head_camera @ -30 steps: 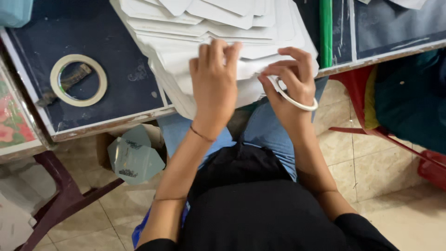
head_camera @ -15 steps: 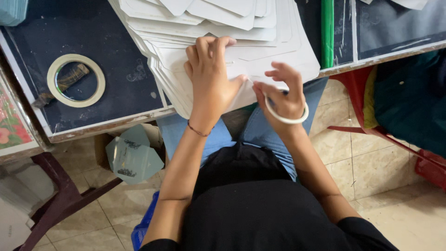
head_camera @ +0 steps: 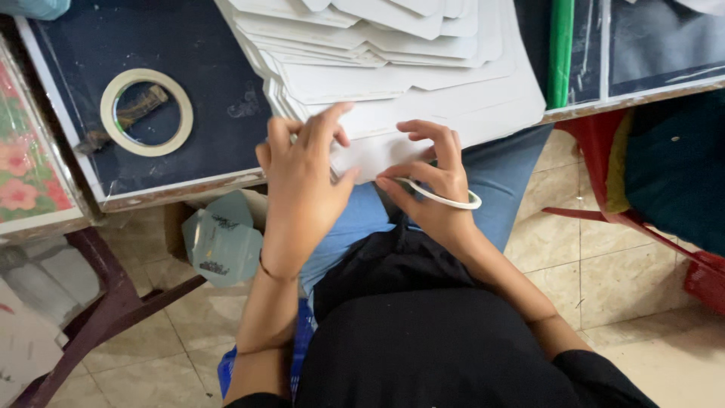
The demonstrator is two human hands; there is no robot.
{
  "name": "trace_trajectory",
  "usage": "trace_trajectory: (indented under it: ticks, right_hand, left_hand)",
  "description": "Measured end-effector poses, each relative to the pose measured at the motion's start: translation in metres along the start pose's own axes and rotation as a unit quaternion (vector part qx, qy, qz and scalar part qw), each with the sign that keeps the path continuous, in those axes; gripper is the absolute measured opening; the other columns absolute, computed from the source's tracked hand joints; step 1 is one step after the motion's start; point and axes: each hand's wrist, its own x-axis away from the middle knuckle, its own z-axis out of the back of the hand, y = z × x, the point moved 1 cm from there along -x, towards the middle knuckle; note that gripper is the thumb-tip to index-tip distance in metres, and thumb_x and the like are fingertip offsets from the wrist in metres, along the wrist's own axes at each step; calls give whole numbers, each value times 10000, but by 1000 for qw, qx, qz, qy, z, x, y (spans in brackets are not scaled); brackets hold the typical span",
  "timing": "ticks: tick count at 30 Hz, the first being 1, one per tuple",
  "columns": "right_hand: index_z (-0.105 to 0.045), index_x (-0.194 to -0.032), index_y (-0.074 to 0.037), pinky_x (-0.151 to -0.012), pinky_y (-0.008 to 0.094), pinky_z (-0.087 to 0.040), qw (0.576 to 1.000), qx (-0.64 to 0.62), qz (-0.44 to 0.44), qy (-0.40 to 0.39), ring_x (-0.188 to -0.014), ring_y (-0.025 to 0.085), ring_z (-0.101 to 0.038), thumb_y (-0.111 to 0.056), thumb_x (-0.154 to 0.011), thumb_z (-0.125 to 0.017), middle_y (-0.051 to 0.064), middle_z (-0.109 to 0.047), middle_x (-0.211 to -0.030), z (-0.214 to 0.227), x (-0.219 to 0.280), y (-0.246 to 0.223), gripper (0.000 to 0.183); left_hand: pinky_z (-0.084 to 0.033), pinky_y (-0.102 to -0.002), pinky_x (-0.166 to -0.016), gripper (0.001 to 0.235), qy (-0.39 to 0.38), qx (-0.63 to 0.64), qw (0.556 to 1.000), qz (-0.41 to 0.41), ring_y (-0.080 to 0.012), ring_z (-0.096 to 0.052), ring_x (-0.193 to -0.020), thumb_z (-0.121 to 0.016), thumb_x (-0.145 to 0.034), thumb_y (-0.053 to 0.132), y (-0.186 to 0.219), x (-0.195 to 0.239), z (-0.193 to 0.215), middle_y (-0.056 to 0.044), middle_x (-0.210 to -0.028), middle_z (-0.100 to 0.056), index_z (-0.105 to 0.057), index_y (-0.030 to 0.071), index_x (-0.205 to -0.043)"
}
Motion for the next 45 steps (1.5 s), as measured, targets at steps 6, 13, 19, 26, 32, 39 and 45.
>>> trace_trajectory:
  ticks: [6, 13, 19, 26, 32, 39, 45]
  right_hand:
    - [-818, -948, -122, -834, 445, -485, 997, 69, 28, 6, -1119, 344, -576, -172, -988, -882, 173, -617, -1393, -11, -1, -4, 91]
    - [-823, -1218, -29, -891, 366, -604, 998, 57, 22, 29, -1055, 256, -685, -18, -1016, -876, 214, -504, -1515, 17, 13, 12, 208]
    - [-780, -965, 30, -971, 426, -602, 994, 79, -51, 56, -1033, 284, -661, -4, -996, -917, 184, -537, -1420, 61, 7, 40, 144]
    - [-762, -893, 9, -866, 474, -583, 983, 154, -48, 92, -992, 397, -699, -35, -884, -974, 203, -613, -1345, 47, 7, 47, 217]
    - [-785, -955, -54, -908, 440, -592, 978, 153, 15, 144, -1049, 360, -681, -72, -938, -984, 159, -613, -1301, 68, -3, 19, 200]
    - [-744, -1021, 98, -846, 412, -594, 988, 104, 67, 97, -957, 348, -715, 96, -1054, -796, 246, -591, -1247, 50, -30, 17, 62]
    - [-799, -1238, -1, -826, 392, -594, 986, 125, 48, 97, -881, 280, -669, 125, -1021, -875, 182, -650, -1309, 45, -12, 49, 263]
  left_hand:
    - [-375, -502, -844, 741, 15, 41, 998, 37, -273, -480, -1193, -944, -867, 236, -6, 17, -15, 142, -1205, -685, -546, 261, -1492]
    - [-354, -502, -846, 720, 9, 56, 997, 57, -287, -470, -1155, -941, -801, 211, -4, 14, -16, 149, -1184, -641, -582, 273, -1422]
    - [-351, -483, -852, 657, 43, 0, 999, 23, -285, -451, -1159, -950, -802, 191, 6, 14, -21, 108, -1167, -631, -617, 229, -1367]
    - [-426, -513, -801, 735, 68, -49, 996, -3, -351, -491, -1081, -1028, -626, 266, 49, -25, -75, -39, -1179, -491, -641, 209, -1248]
    - [-449, -446, -749, 554, 142, -63, 984, -88, -289, -559, -1024, -929, -804, 143, 78, -29, -82, -47, -1171, -529, -653, 115, -1284]
    - [-453, -457, -757, 489, 177, -63, 974, -129, -338, -513, -1005, -661, -863, -193, 35, -67, -69, -102, -1107, -507, -653, 89, -1262]
    - [-513, -536, -889, 742, 75, 56, 993, -74, -370, -504, -1202, -986, -805, 133, 15, -63, -77, -90, -1322, -463, -559, 151, -1412]
